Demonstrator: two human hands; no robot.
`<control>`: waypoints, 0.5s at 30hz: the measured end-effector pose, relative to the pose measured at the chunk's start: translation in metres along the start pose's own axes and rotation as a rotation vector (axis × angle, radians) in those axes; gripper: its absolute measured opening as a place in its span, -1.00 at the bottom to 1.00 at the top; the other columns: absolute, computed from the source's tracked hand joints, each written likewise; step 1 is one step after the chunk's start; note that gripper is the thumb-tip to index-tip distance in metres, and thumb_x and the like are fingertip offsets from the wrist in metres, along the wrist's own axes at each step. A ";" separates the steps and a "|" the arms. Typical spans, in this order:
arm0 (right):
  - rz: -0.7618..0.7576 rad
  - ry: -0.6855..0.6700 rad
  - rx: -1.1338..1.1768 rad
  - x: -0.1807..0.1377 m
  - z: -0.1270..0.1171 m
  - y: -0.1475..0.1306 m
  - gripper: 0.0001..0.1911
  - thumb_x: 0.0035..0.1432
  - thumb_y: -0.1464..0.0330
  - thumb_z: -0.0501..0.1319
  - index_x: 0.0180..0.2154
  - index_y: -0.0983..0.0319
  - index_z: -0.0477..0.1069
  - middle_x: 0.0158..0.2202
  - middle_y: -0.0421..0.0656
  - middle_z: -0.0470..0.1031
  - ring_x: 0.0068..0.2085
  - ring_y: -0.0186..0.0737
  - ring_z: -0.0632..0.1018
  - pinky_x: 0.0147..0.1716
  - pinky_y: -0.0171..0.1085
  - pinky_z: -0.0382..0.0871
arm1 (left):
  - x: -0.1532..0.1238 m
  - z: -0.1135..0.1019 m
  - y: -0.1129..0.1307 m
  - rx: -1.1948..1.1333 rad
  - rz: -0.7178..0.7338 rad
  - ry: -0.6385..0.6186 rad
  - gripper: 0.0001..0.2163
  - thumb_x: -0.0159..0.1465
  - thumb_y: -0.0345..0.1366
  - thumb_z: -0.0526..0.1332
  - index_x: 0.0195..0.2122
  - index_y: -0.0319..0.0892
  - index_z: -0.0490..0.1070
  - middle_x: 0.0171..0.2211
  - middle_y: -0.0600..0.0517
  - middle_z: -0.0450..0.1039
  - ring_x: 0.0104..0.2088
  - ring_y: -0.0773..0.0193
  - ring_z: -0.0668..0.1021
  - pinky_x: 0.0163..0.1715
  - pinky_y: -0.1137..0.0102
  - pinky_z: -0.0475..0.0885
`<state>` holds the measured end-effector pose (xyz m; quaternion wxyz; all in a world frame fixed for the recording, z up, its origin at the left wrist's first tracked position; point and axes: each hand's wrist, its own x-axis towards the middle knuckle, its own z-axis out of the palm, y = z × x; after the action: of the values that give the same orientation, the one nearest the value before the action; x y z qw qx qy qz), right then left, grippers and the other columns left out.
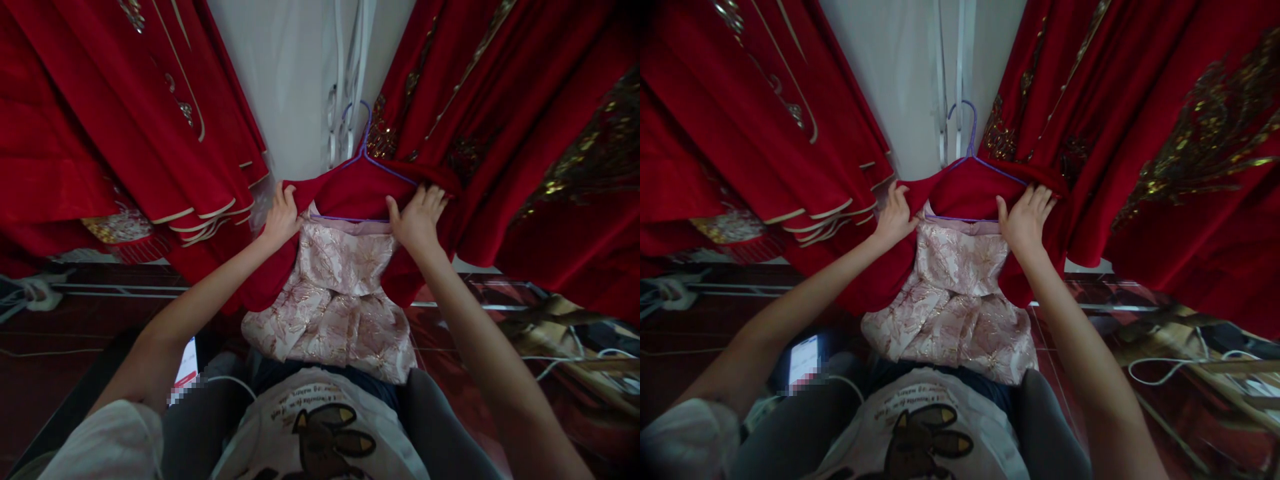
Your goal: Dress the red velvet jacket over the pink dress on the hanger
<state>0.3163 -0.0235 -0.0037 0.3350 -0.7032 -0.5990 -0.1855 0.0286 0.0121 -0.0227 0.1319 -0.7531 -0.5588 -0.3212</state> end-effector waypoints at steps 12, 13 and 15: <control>-0.238 0.053 -0.052 0.018 -0.034 0.042 -0.41 0.34 0.10 -0.11 0.02 0.44 0.42 0.17 0.28 0.29 0.27 0.21 0.20 0.18 0.18 0.03 | 0.049 -0.053 -0.047 -0.322 -0.174 -0.314 -0.64 0.09 -0.44 0.06 -0.15 -0.23 0.54 -0.33 0.02 0.56 -0.22 0.16 0.56 -0.18 0.35 0.45; -0.236 0.026 -0.065 0.022 -0.037 0.044 -0.40 0.34 0.08 -0.11 -0.05 0.43 0.46 0.10 0.29 0.35 0.22 0.21 0.26 0.15 0.16 0.08 | 0.051 -0.053 -0.051 -0.414 -0.196 -0.417 -0.66 0.08 -0.42 0.06 -0.18 -0.24 0.55 -0.38 0.04 0.56 -0.26 0.18 0.56 -0.24 0.37 0.46; -0.189 -0.057 -0.090 0.033 -0.044 0.048 -0.34 0.34 0.03 -0.14 -0.16 0.41 0.52 -0.09 0.28 0.46 0.09 0.21 0.40 0.04 0.13 0.19 | 0.053 -0.048 -0.059 -0.533 -0.256 -0.579 -0.71 0.07 -0.38 0.10 -0.26 -0.22 0.57 -0.46 0.04 0.54 -0.32 0.18 0.57 -0.31 0.38 0.47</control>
<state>0.3760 -0.0329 0.0375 0.2668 -0.6631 -0.6629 -0.2230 -0.0336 0.0455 0.0373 -0.2716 -0.7445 -0.5593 -0.2433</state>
